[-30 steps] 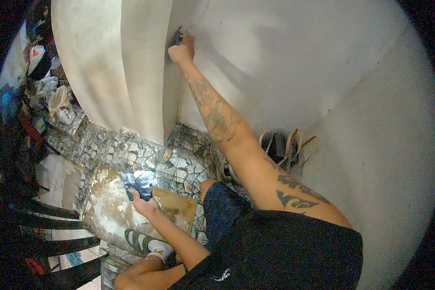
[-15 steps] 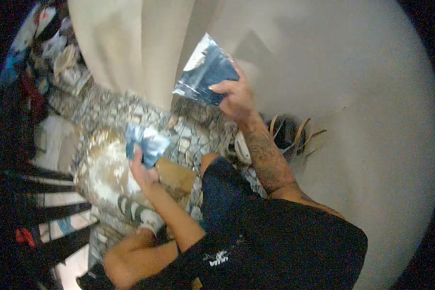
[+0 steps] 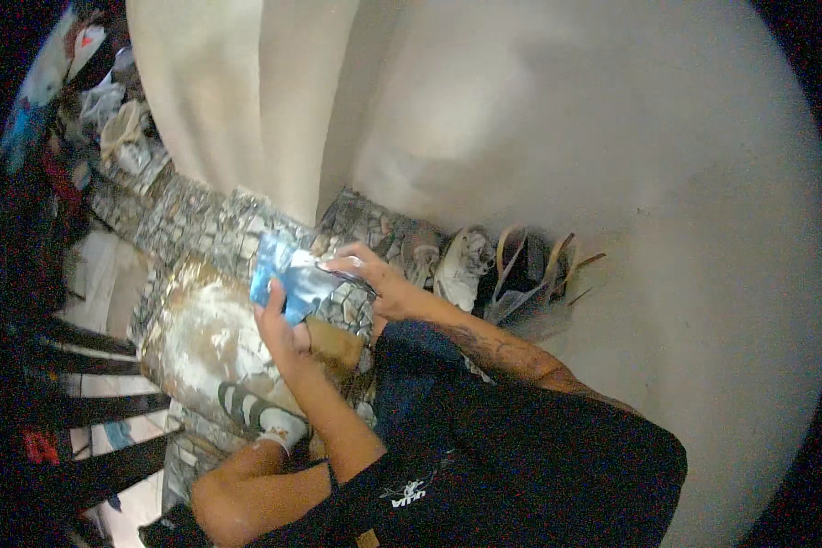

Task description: The person scoops plaster from a board using putty knives, transfers the paste between the blades, and applies it to the wall corner.

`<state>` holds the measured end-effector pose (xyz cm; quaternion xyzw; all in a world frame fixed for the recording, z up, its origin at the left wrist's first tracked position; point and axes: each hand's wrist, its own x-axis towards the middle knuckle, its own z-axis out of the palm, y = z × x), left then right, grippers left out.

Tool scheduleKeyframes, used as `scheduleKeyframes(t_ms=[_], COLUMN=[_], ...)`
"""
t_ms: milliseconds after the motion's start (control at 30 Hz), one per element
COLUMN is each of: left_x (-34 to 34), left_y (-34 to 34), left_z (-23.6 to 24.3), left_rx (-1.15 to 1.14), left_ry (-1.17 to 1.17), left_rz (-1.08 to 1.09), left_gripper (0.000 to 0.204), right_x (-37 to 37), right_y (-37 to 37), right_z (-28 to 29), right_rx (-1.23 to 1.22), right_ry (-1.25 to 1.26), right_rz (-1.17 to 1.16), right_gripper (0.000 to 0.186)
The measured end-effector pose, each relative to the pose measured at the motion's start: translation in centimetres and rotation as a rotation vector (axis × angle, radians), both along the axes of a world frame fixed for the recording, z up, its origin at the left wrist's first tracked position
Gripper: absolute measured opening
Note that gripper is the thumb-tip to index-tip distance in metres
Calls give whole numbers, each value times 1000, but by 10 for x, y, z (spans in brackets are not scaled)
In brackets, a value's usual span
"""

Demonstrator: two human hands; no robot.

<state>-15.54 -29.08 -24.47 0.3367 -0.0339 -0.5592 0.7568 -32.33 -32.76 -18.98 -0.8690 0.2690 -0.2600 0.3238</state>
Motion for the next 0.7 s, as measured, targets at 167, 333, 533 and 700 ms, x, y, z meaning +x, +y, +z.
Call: scheduleKeyframes(t_ms=[167, 333, 533, 700], left_x=[-1, 17, 23, 33], left_y=[-1, 3, -3, 4], left_z=[21, -3, -22, -31], left_rx=[-98, 2, -29, -41], left_ry=[61, -16, 12, 31], left_rz=[31, 50, 95, 138], left_gripper=[29, 29, 35, 37], right_x=[-76, -50, -60, -22], right_y=[-54, -176, -307, -332], right_z=[-93, -30, 22, 16], right_rx=[22, 215, -225, -256], right_ry=[101, -380, -631, -674], right_rz=[-201, -892, -938, -817], right_gripper=[72, 75, 60, 42])
